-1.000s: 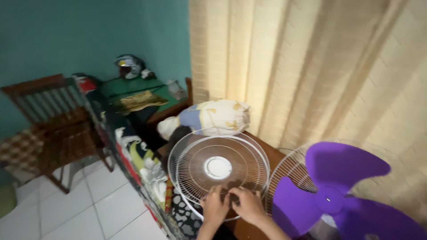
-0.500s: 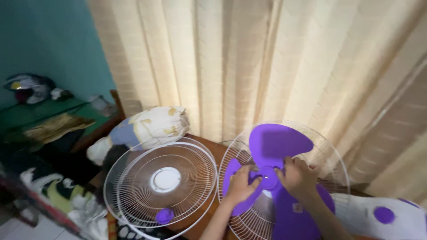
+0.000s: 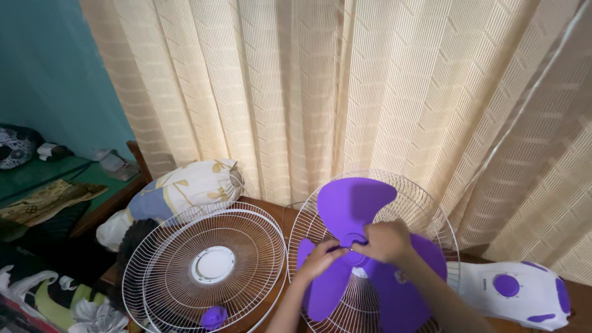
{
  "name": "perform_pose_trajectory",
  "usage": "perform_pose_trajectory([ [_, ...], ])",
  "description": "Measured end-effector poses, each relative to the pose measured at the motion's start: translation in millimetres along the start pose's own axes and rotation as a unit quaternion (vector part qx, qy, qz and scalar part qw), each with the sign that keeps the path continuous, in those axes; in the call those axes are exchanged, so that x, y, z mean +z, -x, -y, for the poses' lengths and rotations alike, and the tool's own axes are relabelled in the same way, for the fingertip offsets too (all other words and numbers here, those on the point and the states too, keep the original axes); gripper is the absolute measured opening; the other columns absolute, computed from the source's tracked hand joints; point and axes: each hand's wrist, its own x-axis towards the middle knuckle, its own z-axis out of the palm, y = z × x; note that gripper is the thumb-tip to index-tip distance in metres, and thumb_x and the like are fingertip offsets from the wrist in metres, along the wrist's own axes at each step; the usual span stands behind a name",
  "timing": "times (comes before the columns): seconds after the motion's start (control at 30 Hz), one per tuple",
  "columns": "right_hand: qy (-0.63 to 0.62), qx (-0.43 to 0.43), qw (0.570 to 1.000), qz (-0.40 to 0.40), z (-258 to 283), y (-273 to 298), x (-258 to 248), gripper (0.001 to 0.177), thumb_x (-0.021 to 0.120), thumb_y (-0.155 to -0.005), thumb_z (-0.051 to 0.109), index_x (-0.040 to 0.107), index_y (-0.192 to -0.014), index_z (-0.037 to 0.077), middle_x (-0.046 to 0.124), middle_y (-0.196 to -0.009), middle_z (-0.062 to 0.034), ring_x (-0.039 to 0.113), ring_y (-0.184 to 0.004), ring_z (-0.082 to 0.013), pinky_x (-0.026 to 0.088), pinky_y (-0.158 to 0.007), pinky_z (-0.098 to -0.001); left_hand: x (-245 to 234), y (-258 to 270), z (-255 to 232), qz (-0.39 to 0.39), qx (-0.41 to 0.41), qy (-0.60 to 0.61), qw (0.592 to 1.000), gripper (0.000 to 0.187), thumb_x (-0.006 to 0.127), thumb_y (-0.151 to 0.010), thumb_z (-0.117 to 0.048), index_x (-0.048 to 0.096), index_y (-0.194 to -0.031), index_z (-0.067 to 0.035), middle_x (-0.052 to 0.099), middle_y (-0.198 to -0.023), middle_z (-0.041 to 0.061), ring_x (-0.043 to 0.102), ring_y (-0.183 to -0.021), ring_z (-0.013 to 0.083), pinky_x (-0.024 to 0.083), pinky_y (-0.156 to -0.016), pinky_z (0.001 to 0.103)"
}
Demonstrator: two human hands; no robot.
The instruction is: The person disassembles a purple and white electric fan by removing the front grille, fan blades, and central hub. They then reassemble the fan by reattaching the hub, blades, and front grille in sequence.
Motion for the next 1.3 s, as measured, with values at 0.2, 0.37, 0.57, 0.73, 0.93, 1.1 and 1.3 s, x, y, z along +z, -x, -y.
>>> perform_pose_trajectory([
  [0.2, -0.011, -0.004, 0.997, 0.077, 1.5, -14.2, -13.9, 0.067, 0.061, -0.075, 0.077, 0.074, -0.089, 0.013, 0.074, -0.078, -0.0061, 0.075, -0.074, -0.0223, 0.06, -0.069, -0.0402, 5.7, 3.7, 2.0, -0.008, -0.012, 0.028, 1.0, 0.056, 0.061, -0.091, -0.054, 0.07, -0.119, -0.006, 0.073, -0.108, 0.013, 0.069, -0.103, 0.0254, 0.052, -0.097, 0.042],
  [0.37, -0.009, -0.023, 0.998, 0.055, -1.0, -18.1, -12.5, 0.066, 0.065, -0.073, 0.074, 0.075, -0.094, 0.012, 0.075, -0.085, -0.0082, 0.075, -0.081, -0.0265, 0.058, -0.073, -0.0431, 5.0, 5.0, 0.7, 0.004, -0.019, 0.072, 0.997, 0.059, 0.061, -0.094, -0.053, 0.063, -0.132, -0.008, 0.071, -0.121, 0.013, 0.069, -0.114, 0.0257, 0.051, -0.104, 0.04],
  [0.57, -0.024, 0.001, 0.997, 0.069, 1.7, -20.0, -14.7, 0.066, 0.068, -0.07, 0.073, 0.077, -0.097, 0.013, 0.076, -0.087, -0.0083, 0.075, -0.084, -0.0258, 0.059, -0.073, -0.0415, 9.0, 6.1, -4.2, -0.024, -0.012, 0.134, 0.991, 0.059, 0.06, -0.091, -0.051, 0.064, -0.133, -0.009, 0.07, -0.125, 0.012, 0.063, -0.123, 0.0252, 0.046, -0.107, 0.038],
  [0.73, -0.072, 0.06, 0.991, 0.09, 8.4, -16.8, -22.1, 0.064, 0.074, -0.066, 0.068, 0.079, -0.098, 0.012, 0.079, -0.086, -0.0086, 0.078, -0.083, -0.0239, 0.059, -0.07, -0.0374, 13.0, -2.1, 7.6, -0.032, 0.011, 0.201, 0.979, 0.049, 0.066, -0.092, -0.043, 0.065, -0.128, -0.01, 0.071, -0.117, 0.011, 0.065, -0.113, 0.0226, 0.049, -0.101, 0.035],
  [0.93, -0.102, 0.092, 0.987, 0.082, 11.4, -13.7, -29.1, 0.066, 0.08, -0.058, 0.067, 0.081, -0.097, 0.015, 0.078, -0.088, -0.0076, 0.077, -0.084, -0.0231, 0.059, -0.073, -0.0363, 24.4, -18.7, 30.3, -0.055, 0.016, 0.265, 0.963, 0.03, 0.076, -0.087, -0.021, 0.071, -0.114, -0.009, 0.075, -0.102, 0.007, 0.068, -0.099, 0.0174, 0.051, -0.088, 0.03],
  [1.1, -0.094, 0.108, 0.986, 0.082, 12.7, -16.2, -27.4, 0.067, 0.081, -0.057, 0.069, 0.079, -0.096, 0.014, 0.078, -0.089, -0.0074, 0.077, -0.083, -0.0241, 0.059, -0.073, -0.0367, 33.7, -26.1, 37.6, -0.085, 0.009, 0.31, 0.947, 0.018, 0.075, -0.089, -0.016, 0.072, -0.106, -0.008, 0.073, -0.094, 0.006, 0.065, -0.088, 0.0158, 0.049, -0.077, 0.029],
  [1.3, -0.09, 0.053, 0.994, 0.039, 19.0, -19.4, -26.1, 0.058, 0.074, -0.057, 0.067, 0.081, -0.084, 0.016, 0.077, -0.072, -0.0038, 0.077, -0.065, -0.0201, 0.058, -0.058, -0.0364, 25.9, -26.8, 38.7, -0.105, -0.007, 0.292, 0.951, 0.011, 0.076, -0.089, -0.014, 0.071, -0.096, -0.008, 0.069, -0.087, 0.003, 0.061, -0.081, 0.0131, 0.048, -0.073, 0.027],
])
